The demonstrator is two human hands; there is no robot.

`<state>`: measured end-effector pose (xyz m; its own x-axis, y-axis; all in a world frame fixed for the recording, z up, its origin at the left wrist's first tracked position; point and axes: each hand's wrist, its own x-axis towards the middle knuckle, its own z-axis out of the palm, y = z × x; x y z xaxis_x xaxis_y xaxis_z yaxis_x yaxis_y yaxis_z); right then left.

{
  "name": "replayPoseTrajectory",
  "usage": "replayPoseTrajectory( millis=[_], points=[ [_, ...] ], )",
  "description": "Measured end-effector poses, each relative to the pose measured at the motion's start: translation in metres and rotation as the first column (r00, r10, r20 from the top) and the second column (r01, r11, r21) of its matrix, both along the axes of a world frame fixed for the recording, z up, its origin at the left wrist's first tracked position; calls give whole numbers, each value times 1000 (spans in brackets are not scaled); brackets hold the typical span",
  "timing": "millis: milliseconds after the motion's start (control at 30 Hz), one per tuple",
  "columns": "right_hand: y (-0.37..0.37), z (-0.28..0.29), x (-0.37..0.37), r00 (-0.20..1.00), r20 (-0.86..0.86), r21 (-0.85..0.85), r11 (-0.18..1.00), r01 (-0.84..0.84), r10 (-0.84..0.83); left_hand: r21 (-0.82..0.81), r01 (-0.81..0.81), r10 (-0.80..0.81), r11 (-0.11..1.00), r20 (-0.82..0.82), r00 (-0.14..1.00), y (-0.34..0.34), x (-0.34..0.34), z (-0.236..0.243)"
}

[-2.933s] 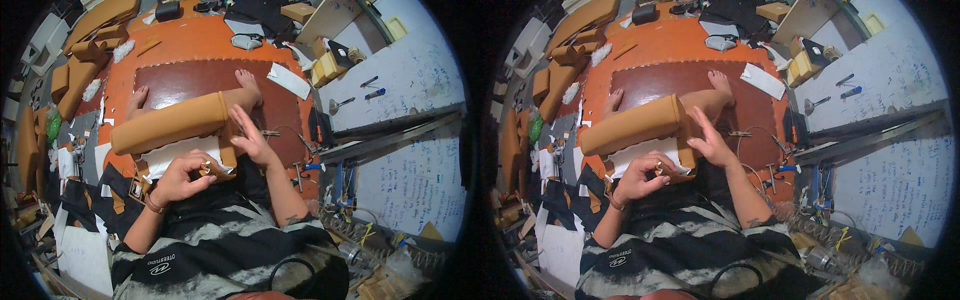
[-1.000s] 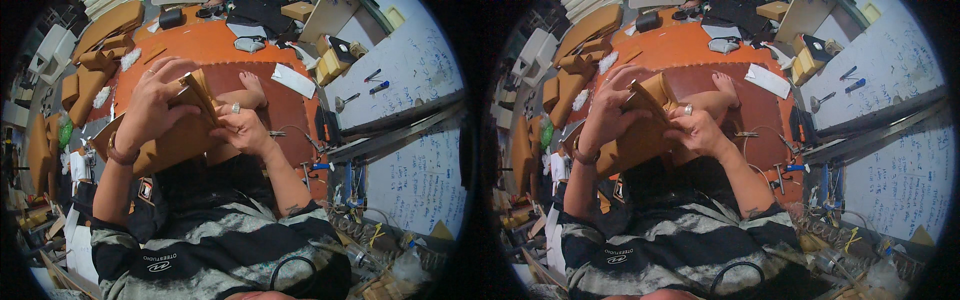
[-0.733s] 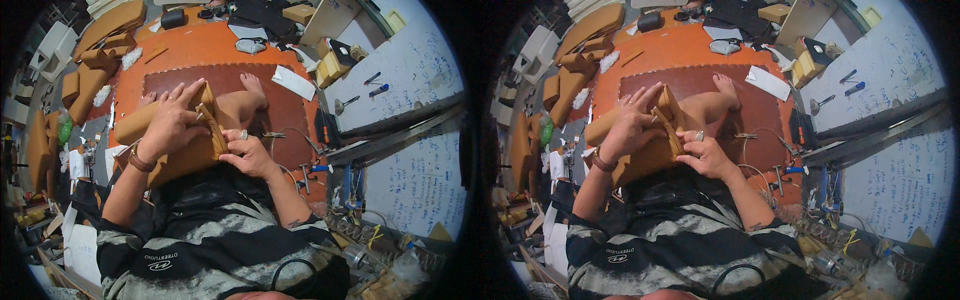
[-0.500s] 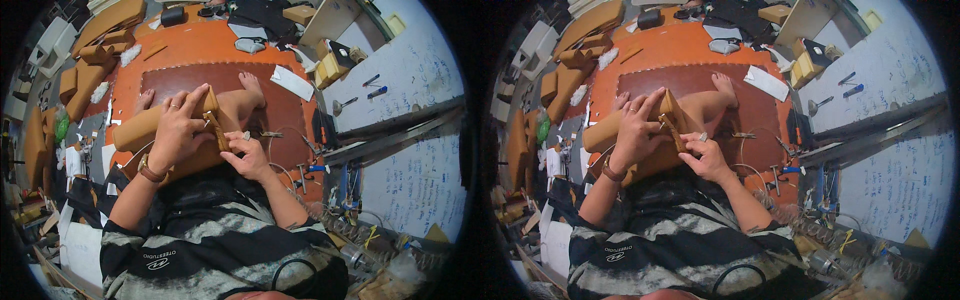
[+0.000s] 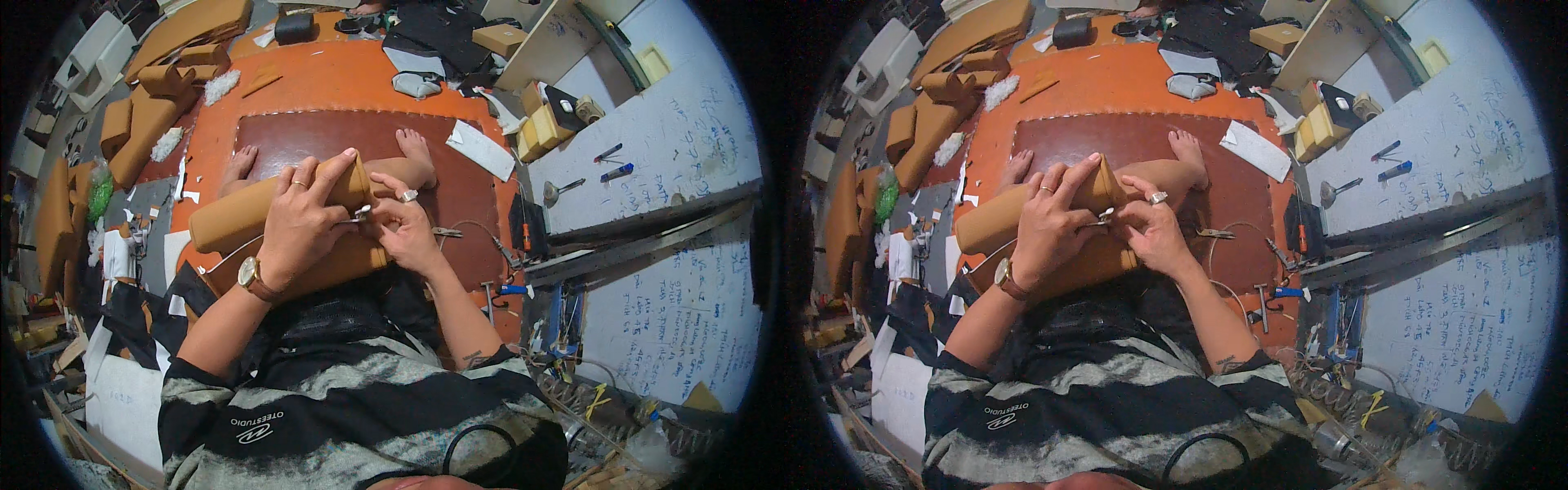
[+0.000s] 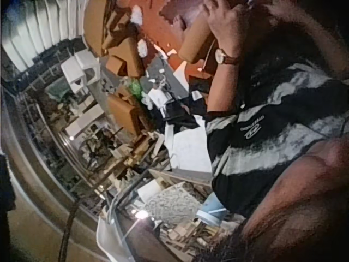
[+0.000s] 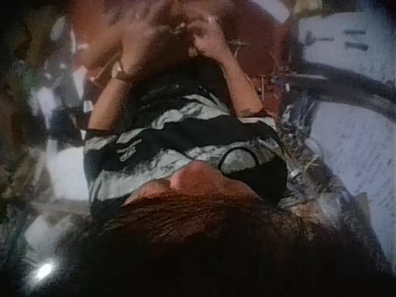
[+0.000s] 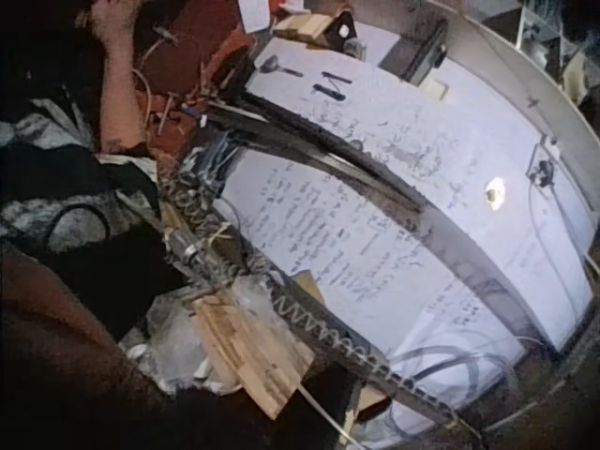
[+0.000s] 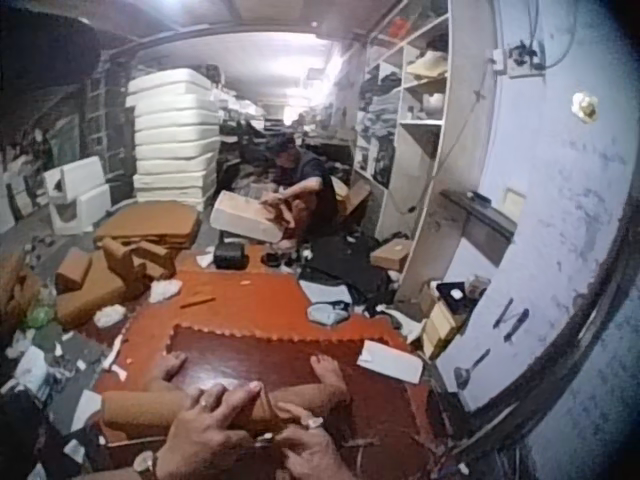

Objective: The person wraps a tan fabric cover over a cylindrical foam cushion, smooths and aligns the edges, and secures the fabric using a staple gun. They repeatedly adjust the fabric and apply staples along the seam to hold the cover in place.

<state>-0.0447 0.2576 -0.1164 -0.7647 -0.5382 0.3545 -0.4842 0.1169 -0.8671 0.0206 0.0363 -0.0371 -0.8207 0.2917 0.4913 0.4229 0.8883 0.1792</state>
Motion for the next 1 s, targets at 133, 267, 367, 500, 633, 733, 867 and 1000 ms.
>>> replayPoseTrajectory(
  millis=[133, 267, 367, 500, 633, 733, 867, 1000],
  points=[
    [-4, -6, -24, 981, 116, -83, 986, -148, 157, -4, -27, 27, 1000, 0, 1000, 1, -2, -3],
    [-10, -30, -35, 897, 309, -292, 929, -227, 316, 18, -18, 19, 1000, -18, 1000, 0, -4, -7],
    [-14, -15, -35, 856, 399, -236, 939, -250, 328, 11, -28, 28, 1000, -4, 1000, -1, 0, -6],
    [-16, -14, -45, 789, 469, -239, 917, -319, 396, 39, -23, 26, 999, -57, 998, 1, -2, -3],
    [-18, -22, -50, 793, 458, -264, 913, -310, 402, 151, 320, -304, 935, -118, 945, 16, 36, -9],
    [-17, -18, -44, 806, 468, -220, 931, -291, 363, 241, 285, -368, 928, 461, 807, 16, 54, -6],
    [-17, -11, -41, 789, 484, -248, 924, -291, 378, 199, 168, -247, 965, 499, 831, 6, 55, -8],
    [-17, -6, -45, 780, 495, -258, 922, -289, 383, 78, 124, -146, 989, 451, 881, 9, 53, -13]
  ],
)
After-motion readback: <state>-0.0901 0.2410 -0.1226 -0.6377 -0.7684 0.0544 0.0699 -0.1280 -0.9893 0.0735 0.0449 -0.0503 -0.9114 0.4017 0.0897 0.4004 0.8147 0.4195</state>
